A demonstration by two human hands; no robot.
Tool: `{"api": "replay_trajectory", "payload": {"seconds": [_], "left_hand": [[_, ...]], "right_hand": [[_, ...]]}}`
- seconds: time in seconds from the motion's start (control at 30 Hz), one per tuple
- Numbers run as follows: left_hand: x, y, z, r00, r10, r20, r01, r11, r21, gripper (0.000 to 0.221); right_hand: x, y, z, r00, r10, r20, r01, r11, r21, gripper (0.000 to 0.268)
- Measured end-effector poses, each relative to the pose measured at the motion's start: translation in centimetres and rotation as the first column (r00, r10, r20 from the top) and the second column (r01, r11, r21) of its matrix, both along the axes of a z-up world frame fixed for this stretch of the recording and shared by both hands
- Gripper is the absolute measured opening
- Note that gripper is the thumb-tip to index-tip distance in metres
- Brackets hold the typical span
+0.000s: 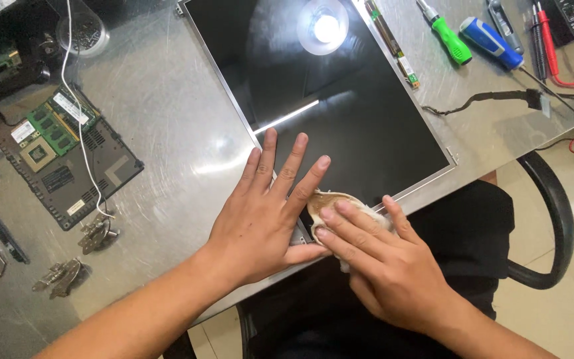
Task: Cleaning a laptop screen using a cloth on a repair bench
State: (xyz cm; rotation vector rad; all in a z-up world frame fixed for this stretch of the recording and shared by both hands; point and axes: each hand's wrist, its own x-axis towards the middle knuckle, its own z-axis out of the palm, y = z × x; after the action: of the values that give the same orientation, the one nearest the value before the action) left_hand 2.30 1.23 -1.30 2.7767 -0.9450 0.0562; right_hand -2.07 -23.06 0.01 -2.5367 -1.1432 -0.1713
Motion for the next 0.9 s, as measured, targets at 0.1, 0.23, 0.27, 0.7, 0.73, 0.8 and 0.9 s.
{"api": "replay_trajectory", "payload": {"seconds": [0.1, 0.23, 0.27, 0.7, 0.73, 0.8, 0.9], "left_hand": [[0.0, -0.2, 0.3, 0.998, -0.007, 0.063, 0.003, 0.998, 0.063, 0.122], [-0.1, -0.3, 0.4, 0.999, 0.007, 0.051, -0.01, 0.998, 0.057, 0.112], [0.0, -0.4, 0.5, 0.999, 0.001, 0.046, -0.004, 0.998, 0.06, 0.11], [0.2, 0.0, 0.7, 0.997, 0.006, -0.071, -0.016, 0.989, -0.146, 0.119], [0.2, 0.0, 0.7, 0.997, 0.011, -0.079, -0.023, 0.99, -0.142, 0.12], [0.0, -0.1, 0.7, 0.996, 0.013, -0.094, -0.027, 0.99, -0.141, 0.123], [0.1, -0.1, 0.8, 0.995, 0.03, -0.099, -0.045, 0.988, -0.151, 0.121]], "right_hand": [[0.7, -2.0, -0.2, 0.994, -0.1, 0.031, 0.1, 0.995, -0.008, 0.052], [2.3, -6.3, -1.0, 0.922, -0.371, 0.111, 0.384, 0.913, -0.136, 0.072], [2.7, -7.0, -0.9, 0.892, -0.422, 0.159, 0.445, 0.883, -0.153, 0.073], [1.5, 1.5, 1.0, 0.997, 0.059, -0.044, -0.062, 0.996, -0.06, 0.079], [2.0, 1.1, 1.1, 1.0, -0.001, -0.016, 0.0, 0.995, -0.099, 0.078], [2.7, -0.3, 1.2, 0.998, -0.064, 0.006, 0.064, 0.988, -0.141, 0.077], [4.5, -2.9, 1.2, 0.971, -0.233, 0.061, 0.24, 0.928, -0.285, 0.104]]}}
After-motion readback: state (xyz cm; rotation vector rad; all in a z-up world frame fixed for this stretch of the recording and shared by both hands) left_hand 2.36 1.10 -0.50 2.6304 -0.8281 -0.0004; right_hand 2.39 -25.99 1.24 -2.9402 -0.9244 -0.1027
